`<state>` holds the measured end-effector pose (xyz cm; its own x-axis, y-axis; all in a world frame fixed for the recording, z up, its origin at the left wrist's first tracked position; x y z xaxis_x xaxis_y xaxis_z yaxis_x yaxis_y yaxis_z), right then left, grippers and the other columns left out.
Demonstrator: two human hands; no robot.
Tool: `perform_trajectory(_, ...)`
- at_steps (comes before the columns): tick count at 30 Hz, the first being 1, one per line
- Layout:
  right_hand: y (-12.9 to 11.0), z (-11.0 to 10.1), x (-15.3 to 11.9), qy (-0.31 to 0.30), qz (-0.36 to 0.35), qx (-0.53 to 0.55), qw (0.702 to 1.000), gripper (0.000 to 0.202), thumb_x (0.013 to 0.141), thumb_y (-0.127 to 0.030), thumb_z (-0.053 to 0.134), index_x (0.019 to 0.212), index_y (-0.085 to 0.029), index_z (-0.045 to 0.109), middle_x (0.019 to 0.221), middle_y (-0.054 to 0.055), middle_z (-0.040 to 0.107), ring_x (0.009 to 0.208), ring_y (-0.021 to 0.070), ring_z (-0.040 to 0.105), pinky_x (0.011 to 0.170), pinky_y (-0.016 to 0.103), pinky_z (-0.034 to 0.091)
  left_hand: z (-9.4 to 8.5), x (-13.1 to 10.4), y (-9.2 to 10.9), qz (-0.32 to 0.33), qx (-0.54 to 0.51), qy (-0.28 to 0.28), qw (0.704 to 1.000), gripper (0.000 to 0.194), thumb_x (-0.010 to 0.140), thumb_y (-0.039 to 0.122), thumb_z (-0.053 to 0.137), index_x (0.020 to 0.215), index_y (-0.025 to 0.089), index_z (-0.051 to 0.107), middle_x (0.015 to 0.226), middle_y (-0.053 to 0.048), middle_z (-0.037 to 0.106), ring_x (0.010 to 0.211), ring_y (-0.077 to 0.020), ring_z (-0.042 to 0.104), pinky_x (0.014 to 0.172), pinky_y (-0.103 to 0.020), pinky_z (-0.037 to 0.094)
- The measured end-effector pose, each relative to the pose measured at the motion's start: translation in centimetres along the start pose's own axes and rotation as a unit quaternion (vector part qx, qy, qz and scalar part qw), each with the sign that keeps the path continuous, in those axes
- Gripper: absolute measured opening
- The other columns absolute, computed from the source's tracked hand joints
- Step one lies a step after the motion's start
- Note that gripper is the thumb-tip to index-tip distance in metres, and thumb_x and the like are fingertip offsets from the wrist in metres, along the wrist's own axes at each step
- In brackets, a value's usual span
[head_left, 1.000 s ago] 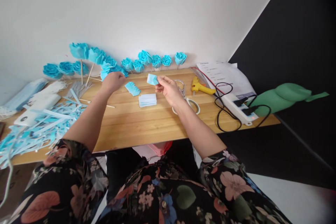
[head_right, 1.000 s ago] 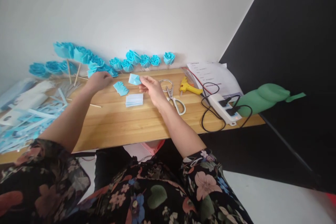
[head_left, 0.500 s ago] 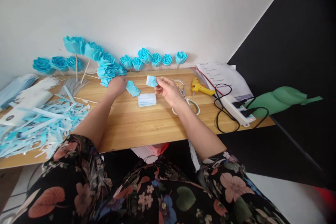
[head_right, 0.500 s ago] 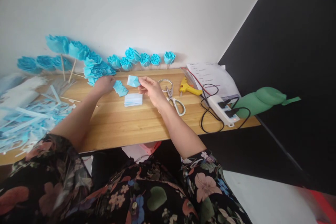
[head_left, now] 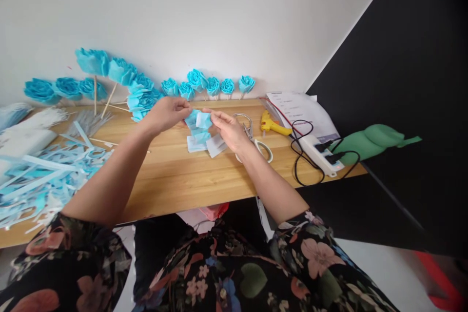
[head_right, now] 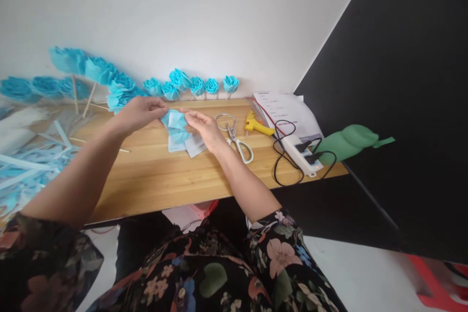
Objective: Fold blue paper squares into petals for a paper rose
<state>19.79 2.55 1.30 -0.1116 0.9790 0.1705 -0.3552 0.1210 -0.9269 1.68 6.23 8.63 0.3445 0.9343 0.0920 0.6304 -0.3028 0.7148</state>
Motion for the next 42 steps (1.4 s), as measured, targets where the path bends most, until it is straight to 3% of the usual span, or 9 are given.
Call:
perform_trajectory(6,0.5,-0.2,-0.2,0.028,0.041,-0.01,0.999,0.039,0.062,-0.056,0.086,0.079,-0.023,0.073,0.075,-0.004,0.07,0.07,0.0106,0.061,0.07,0.024,0.052,1.5,0.4,0.9,0.014,-0.11,-0.032,0.993,0.018,0.085,0.03,0.063,0.078,0.015,0.072,0.07,-0.004,0.068,0.076,-0.0231,0.069,0.074,-0.033,0.053)
perform_trajectory(10,0.4,-0.6,0.1,0.077,0.027,0.006,0.997,0.044,0.06,-0.059,0.085,0.082,-0.024,0.071,0.079,-0.003,0.071,0.077,0.0129,0.065,0.072,0.025,0.053,3.0,0.0,-1.1,-0.018,-0.288,-0.052,0.956,0.04,0.094,0.049,0.054,0.095,0.015,0.075,0.081,-0.009,0.073,0.079,-0.0243,0.072,0.078,-0.038,0.058)
perform_trajectory(13,0.2,-0.8,0.4,0.096,0.014,0.01,0.995,0.044,0.062,-0.06,0.083,0.082,-0.024,0.069,0.084,-0.001,0.071,0.086,0.0149,0.067,0.075,0.026,0.054,4.5,-1.1,-2.6,-0.015,-0.313,-0.137,0.94,0.049,0.088,0.061,0.059,0.089,0.015,0.077,0.087,-0.014,0.076,0.081,-0.0264,0.073,0.079,-0.04,0.059)
perform_trajectory(16,0.2,-0.9,0.4,0.102,0.003,0.009,0.995,0.041,0.065,-0.059,0.082,0.081,-0.024,0.067,0.084,-0.002,0.071,0.088,0.0144,0.066,0.077,0.026,0.054,5.2,-2.2,-3.2,0.002,-0.299,-0.166,0.94,0.048,0.08,0.064,0.069,0.086,0.017,0.079,0.089,-0.014,0.078,0.086,-0.0287,0.073,0.082,-0.041,0.059)
perform_trajectory(22,0.2,-0.6,0.0,0.099,0.008,0.005,0.995,0.039,0.066,-0.056,0.082,0.083,-0.024,0.07,0.082,-0.002,0.069,0.081,0.0127,0.065,0.074,0.024,0.054,5.7,-2.4,-2.4,0.004,-0.243,-0.128,0.962,0.034,0.074,0.054,0.074,0.071,0.02,0.077,0.072,-0.007,0.074,0.067,-0.0213,0.066,0.067,-0.032,0.055)
perform_trajectory(27,0.0,-1.1,0.2,0.109,-0.008,0.009,0.994,0.037,0.068,-0.055,0.081,0.084,-0.024,0.068,0.093,-0.001,0.071,0.092,0.0138,0.066,0.083,0.026,0.056,5.2,-2.0,-2.9,-0.04,-0.233,-0.046,0.971,0.022,0.075,0.038,0.072,0.062,0.02,0.074,0.063,-0.005,0.071,0.055,-0.0168,0.059,0.059,-0.029,0.049)
perform_trajectory(31,-0.2,-1.5,0.5,0.104,-0.025,0.016,0.994,0.04,0.067,-0.059,0.081,0.085,-0.025,0.068,0.094,-0.002,0.07,0.09,0.0128,0.065,0.08,0.025,0.056,4.2,-2.0,-3.8,-0.053,-0.292,0.04,0.954,0.02,0.077,0.037,0.071,0.072,0.017,0.072,0.068,-0.006,0.072,0.062,-0.0188,0.064,0.062,-0.03,0.05)
perform_trajectory(35,-0.3,-0.6,0.0,0.057,-0.009,-0.072,0.996,0.041,0.067,-0.061,0.08,0.083,-0.024,0.071,0.086,-0.001,0.07,0.082,0.0134,0.064,0.075,0.026,0.054,3.8,-2.2,-4.6,-0.033,-0.338,0.069,0.938,0.029,0.078,0.044,0.072,0.077,0.015,0.068,0.068,-0.005,0.069,0.065,-0.0189,0.066,0.064,-0.03,0.051)
perform_trajectory(42,-1.0,0.6,-0.9,-0.041,-0.083,-0.219,0.971,0.026,0.082,-0.049,0.072,0.082,-0.023,0.074,0.128,0.003,0.069,0.121,0.0205,0.062,0.104,0.033,0.045,3.8,-2.4,-5.3,-0.005,-0.386,0.064,0.92,0.036,0.078,0.05,0.075,0.082,0.014,0.068,0.071,-0.006,0.072,0.064,-0.0172,0.066,0.064,-0.029,0.053)
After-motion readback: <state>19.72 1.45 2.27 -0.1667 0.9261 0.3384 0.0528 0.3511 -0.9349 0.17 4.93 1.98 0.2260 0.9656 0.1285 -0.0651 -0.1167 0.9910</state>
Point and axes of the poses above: each hand's wrist, its own x-axis towards the middle knuckle, its own z-axis out of the palm, y = z × x, the point moved 3 cm from there along x, towards the middle knuckle
